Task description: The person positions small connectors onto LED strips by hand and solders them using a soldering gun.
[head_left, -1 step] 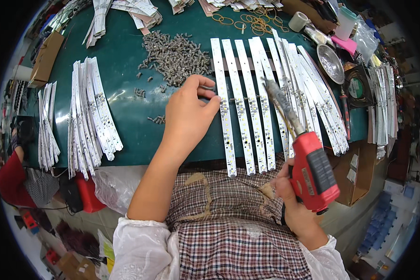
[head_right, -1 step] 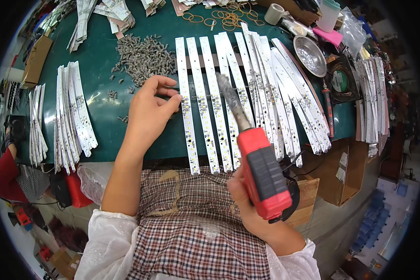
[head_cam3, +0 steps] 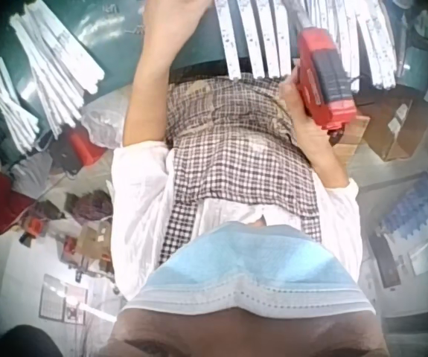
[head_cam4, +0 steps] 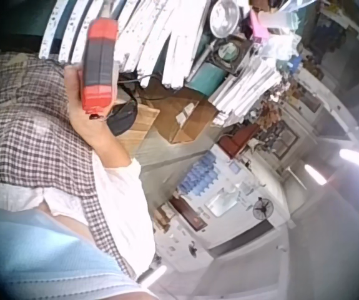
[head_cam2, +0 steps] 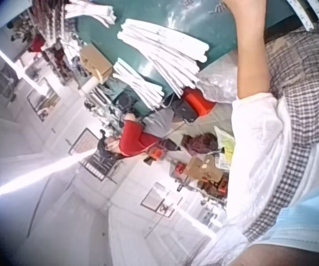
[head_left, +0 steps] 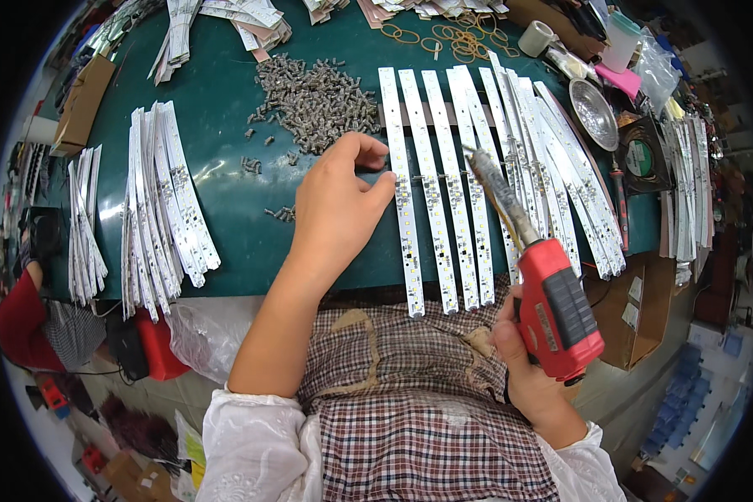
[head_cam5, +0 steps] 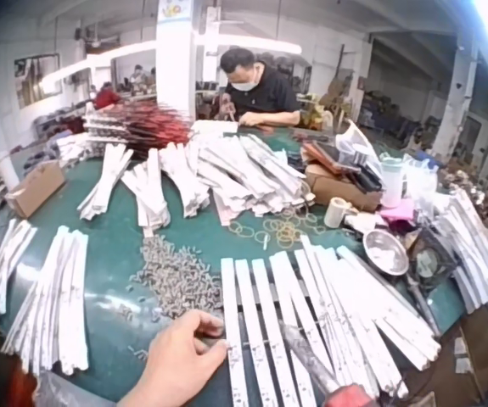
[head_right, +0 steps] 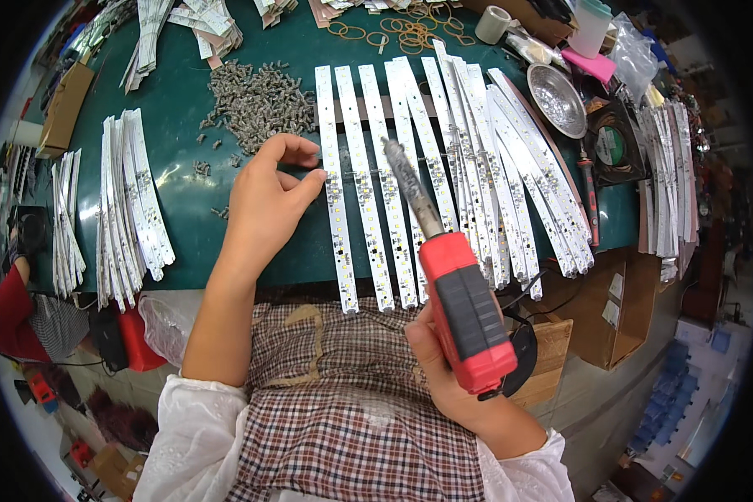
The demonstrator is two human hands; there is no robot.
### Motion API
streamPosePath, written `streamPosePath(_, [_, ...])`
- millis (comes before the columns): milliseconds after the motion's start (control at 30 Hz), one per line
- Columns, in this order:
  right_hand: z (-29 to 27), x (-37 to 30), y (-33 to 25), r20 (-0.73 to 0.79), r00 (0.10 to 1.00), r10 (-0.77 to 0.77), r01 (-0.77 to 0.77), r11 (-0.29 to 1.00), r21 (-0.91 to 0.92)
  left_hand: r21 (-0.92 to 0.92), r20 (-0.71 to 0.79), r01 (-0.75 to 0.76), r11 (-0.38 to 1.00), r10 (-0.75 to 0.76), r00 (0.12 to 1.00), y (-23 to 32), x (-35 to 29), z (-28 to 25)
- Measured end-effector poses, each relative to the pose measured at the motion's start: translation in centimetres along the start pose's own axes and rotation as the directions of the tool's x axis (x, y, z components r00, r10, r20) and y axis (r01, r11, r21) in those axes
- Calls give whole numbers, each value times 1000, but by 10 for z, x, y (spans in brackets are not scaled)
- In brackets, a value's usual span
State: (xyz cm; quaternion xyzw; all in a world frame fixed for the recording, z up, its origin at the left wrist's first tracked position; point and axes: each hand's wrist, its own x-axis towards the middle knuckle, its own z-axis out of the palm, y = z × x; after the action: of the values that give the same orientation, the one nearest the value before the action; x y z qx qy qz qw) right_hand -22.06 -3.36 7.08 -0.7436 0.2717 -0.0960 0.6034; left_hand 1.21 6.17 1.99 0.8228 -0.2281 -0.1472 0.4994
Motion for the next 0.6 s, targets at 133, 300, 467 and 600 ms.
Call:
streamPosePath(133, [11, 2, 14, -108, 991, 82, -83, 996, -8, -54, 46, -29, 998, 32, 998, -14, 6, 1])
streamPosePath(300, [17, 15, 19, -92, 996, 21, -31, 994, -106, 28, 39, -89, 996, 87, 995, -15, 5, 2])
streamPosePath(467, [24, 23, 16, -106, 991, 77, -74, 997, 29, 19, 53, -61, 998, 60, 997, -15, 5, 0])
streamPosePath(600, [23, 25, 18, -71, 990, 125, -123, 992, 29, 17, 66, -37, 999, 36, 997, -15, 6, 0])
